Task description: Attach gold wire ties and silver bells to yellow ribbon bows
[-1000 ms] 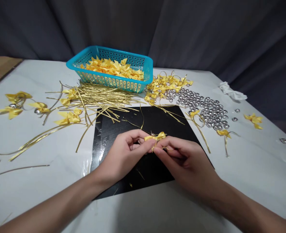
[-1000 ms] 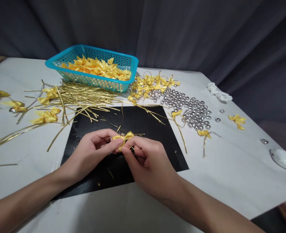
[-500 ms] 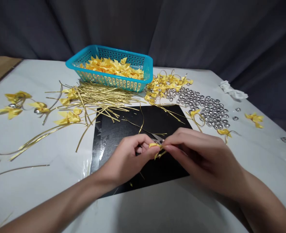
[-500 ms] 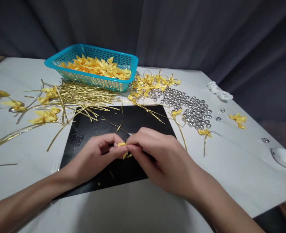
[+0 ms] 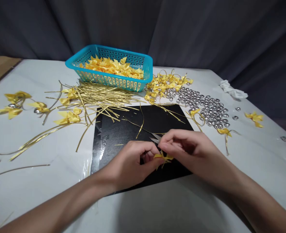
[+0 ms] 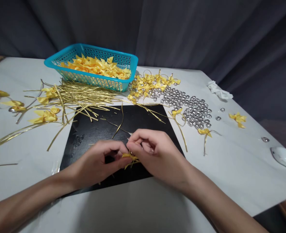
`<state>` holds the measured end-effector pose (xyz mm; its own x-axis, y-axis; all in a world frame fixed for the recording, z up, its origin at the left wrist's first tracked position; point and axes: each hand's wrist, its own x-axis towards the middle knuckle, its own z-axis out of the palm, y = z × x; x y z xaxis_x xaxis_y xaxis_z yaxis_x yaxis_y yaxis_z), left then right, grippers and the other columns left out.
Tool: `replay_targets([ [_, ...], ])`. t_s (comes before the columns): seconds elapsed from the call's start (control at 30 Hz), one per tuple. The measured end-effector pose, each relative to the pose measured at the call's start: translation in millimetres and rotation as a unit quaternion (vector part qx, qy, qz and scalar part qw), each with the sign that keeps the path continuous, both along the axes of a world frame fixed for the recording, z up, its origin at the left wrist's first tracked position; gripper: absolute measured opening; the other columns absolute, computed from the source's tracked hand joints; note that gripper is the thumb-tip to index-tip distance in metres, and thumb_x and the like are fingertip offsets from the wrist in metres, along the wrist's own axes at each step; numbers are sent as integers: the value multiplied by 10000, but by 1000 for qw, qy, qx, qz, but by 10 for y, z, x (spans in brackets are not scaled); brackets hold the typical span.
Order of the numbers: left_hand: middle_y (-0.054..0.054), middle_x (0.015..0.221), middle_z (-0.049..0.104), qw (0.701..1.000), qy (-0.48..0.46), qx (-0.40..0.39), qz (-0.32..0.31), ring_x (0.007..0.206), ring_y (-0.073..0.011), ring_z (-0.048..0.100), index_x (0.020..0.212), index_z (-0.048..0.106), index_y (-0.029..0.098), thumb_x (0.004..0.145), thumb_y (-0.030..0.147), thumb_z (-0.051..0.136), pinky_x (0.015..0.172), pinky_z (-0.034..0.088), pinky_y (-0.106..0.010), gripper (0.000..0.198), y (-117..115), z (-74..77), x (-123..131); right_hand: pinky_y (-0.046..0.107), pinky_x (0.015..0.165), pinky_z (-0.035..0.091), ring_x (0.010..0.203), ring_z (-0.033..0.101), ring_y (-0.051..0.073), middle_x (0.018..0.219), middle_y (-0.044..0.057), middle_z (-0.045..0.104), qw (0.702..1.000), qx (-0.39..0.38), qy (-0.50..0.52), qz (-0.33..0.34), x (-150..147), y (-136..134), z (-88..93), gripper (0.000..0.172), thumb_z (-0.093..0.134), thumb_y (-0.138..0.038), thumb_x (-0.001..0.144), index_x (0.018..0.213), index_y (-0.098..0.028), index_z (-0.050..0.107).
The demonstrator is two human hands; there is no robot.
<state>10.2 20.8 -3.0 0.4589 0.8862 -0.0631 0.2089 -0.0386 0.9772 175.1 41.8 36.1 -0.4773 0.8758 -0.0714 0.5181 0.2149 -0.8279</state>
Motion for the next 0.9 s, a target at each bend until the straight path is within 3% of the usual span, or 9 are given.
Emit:
replay_targets([
  [0.1, 56, 526, 407, 997, -30, -64, 15, 485, -73, 319, 618, 518, 162, 799, 277, 567, 439, 241, -203, 221, 9, 0, -10, 160, 370, 263, 430, 369, 51, 538, -26, 492, 995, -71, 26, -59, -24, 22, 23, 174, 541, -213, 821, 667, -140, 578],
  [0.2, 35, 591, 501, 986, -89, -131, 44, 522, -76, 406, 666, 545, 153, 781, 306, 599, 468, 303, -188, 198, 44, 14, -28, 172, 365, 253, 424, 365, 58, 521, -23, 491, 996, 2, 21, -89, -15, -7, 46, 151, 557, -204, 815, 683, -143, 597],
  [0.33, 27, 599, 546, 972, -150, -162, 83, 568, -81, 483, 639, 558, 144, 768, 266, 628, 548, 383, -184, 191, 99, 40, -54, 189, 424, 304, 465, 406, 66, 553, -24, 496, 979, 203, -12, 10, 41, -75, 54, 107, 564, -139, 825, 756, -166, 641],
  [0.43, 26, 587, 560, 965, -177, -171, 94, 569, -81, 500, 636, 580, 142, 762, 276, 649, 581, 404, -188, 197, 117, 34, -75, 190, 452, 311, 468, 412, 60, 568, -41, 474, 948, 291, -73, 104, 95, -90, 30, 125, 551, -117, 840, 889, -191, 639],
  [0.53, 28, 603, 580, 960, -200, -176, 89, 574, -76, 508, 665, 606, 145, 774, 282, 649, 591, 406, -184, 180, 119, 7, -96, 210, 429, 273, 446, 388, 66, 569, -48, 447, 922, 333, -132, 147, 138, -78, 4, 158, 532, -170, 868, 1003, -195, 610],
  [0.63, 34, 614, 590, 956, -218, -182, 76, 577, -67, 513, 663, 613, 151, 785, 280, 646, 590, 401, -177, 181, 119, -18, -111, 224, 409, 229, 426, 350, 67, 549, -44, 414, 910, 351, -160, 154, 151, -67, 1, 170, 458, -161, 903, 880, -195, 623],
  [0.9, 42, 601, 593, 950, -238, -189, 77, 567, -47, 504, 659, 622, 148, 795, 239, 646, 578, 392, -147, 166, 123, -9, -113, 233, 419, 231, 426, 323, 69, 558, -44, 391, 918, 355, -123, 124, 94, -109, -41, 130, 496, -136, 890, 845, -170, 613],
])
